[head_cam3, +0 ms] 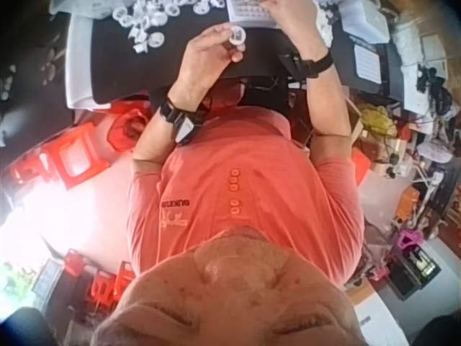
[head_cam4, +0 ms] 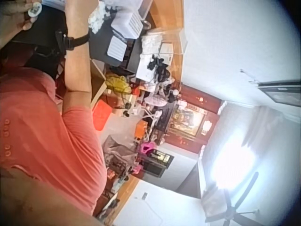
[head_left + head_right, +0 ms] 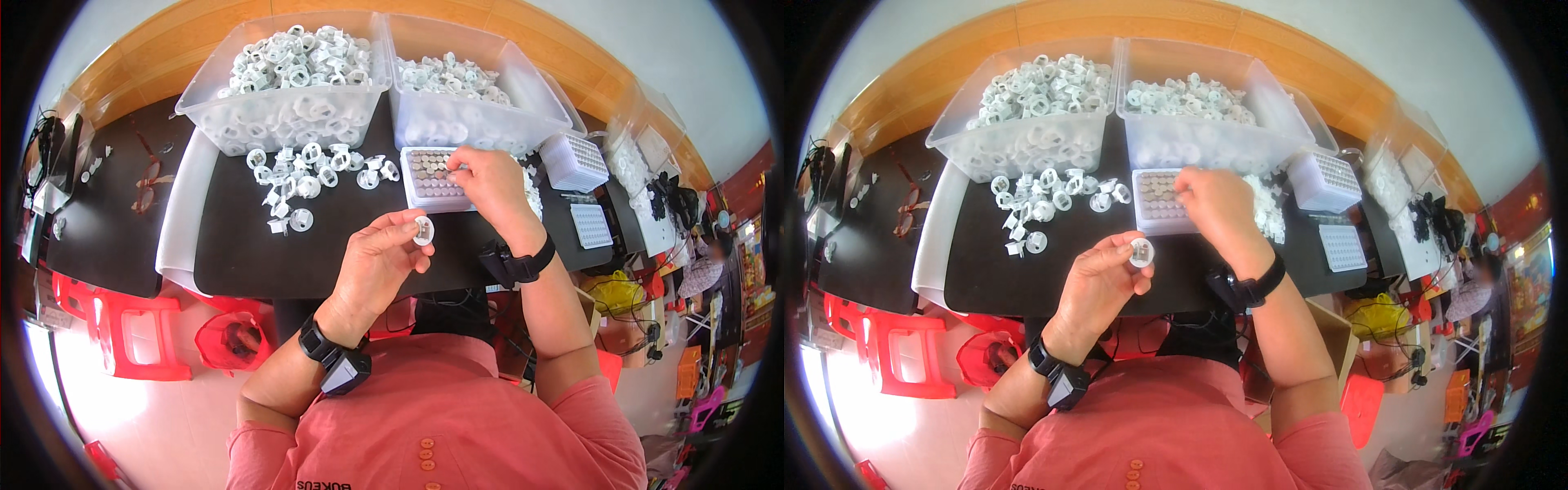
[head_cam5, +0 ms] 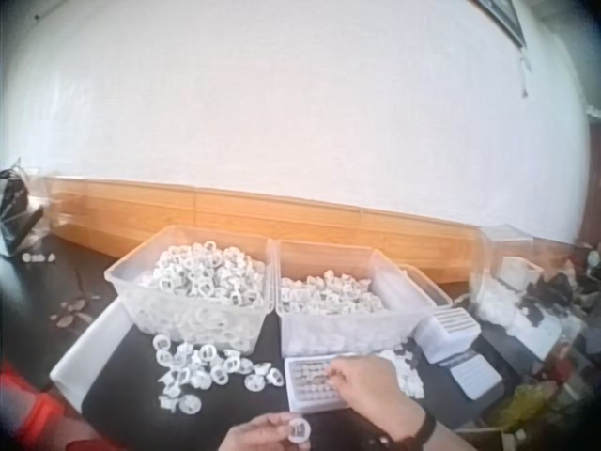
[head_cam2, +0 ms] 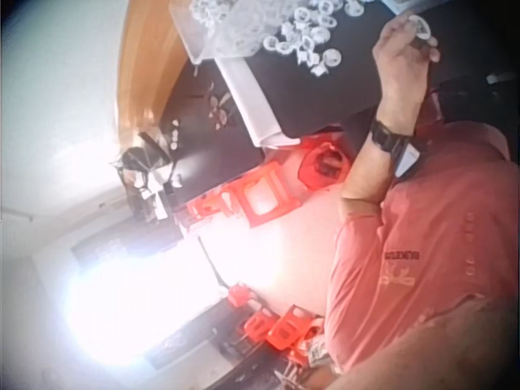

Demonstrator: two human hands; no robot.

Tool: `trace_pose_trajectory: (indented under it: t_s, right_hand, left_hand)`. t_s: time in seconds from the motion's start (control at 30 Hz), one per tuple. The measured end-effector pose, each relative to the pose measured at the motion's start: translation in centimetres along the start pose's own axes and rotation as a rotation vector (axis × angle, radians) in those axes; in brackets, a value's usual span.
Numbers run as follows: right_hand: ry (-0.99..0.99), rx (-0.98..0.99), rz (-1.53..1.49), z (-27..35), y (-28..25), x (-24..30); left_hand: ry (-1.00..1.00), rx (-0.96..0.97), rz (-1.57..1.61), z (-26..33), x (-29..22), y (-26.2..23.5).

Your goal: Manual assembly of small electronic components into white plastic ring housings at a workshop table.

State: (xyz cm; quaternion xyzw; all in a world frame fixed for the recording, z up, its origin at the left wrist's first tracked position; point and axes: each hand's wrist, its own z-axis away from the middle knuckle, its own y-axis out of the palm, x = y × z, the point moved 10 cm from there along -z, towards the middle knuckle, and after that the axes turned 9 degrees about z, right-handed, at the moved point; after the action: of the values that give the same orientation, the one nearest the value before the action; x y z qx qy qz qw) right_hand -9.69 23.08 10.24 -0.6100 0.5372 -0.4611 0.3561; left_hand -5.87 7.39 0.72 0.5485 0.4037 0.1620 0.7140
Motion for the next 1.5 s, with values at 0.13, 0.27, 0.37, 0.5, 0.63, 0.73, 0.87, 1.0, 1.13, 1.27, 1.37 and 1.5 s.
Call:
trace_pose_trajectory:
  t_s: [0.13, 0.27, 0.37, 0.5, 0.63, 0.73, 0.87, 1.0, 1.13, 1.27, 1.37, 1.5]
  right_hand:
    - [-0.002, 0.065, 0.048, -0.2, 0.6, 0.1]
    - [-0.024, 0.08, 0.09, -0.3, 0.7, 0.2]
    - [-0.052, 0.069, 0.11, -0.3, 0.3, 0.8]
    - [-0.072, 0.038, 0.136, 0.0, -0.1, 1.2]
    - [-0.139, -0.143, -0.028, 2.6, -3.3, 3.1]
    - [-0.166, -0.223, -0.082, 5.1, -3.8, 5.4]
    - [-0.264, -0.358, -0.069, 7.5, -2.6, 7.3]
    - [-0.289, -0.425, -0.119, 8.3, -2.7, 7.7]
    - [-0.149, -0.289, -0.502, 8.1, -0.7, 5.4]
    - [-0.039, -0.126, -0.757, 7.5, -0.2, 4.7]
    - [-0.018, -0.045, -0.894, 7.2, 0.6, 4.3]
    - [0.097, 0.054, -1.092, 7.3, 1.7, 4.3]
  left_hand:
    - [-0.007, -0.026, -0.004, 0.0, 0.0, -0.1]
    - [0.001, -0.003, -0.004, -0.1, -0.1, 0.1]
    - [0.001, 0.002, -0.002, -0.1, -0.1, 0.1]
    - [-0.002, 0.012, 0.01, -0.3, 0.0, 0.0]
    - [-0.008, 0.001, 0.03, -0.2, 0.0, 0.0]
    - [-0.003, 0.001, 0.066, -0.3, 0.0, 0.0]
    - [-0.008, 0.026, 0.064, -0.8, 0.2, 0.1]
    - [0.011, 0.029, 0.054, -0.7, 0.2, 0.1]
    - [0.016, 0.035, 0.018, -0.7, 0.3, -0.3]
    - [0.017, 0.017, 0.013, -0.6, 0.2, -0.6]
    - [0.016, 0.009, 0.015, -0.5, 0.2, -0.4]
    - [0.02, 0.022, 0.011, -0.5, 0.2, -0.5]
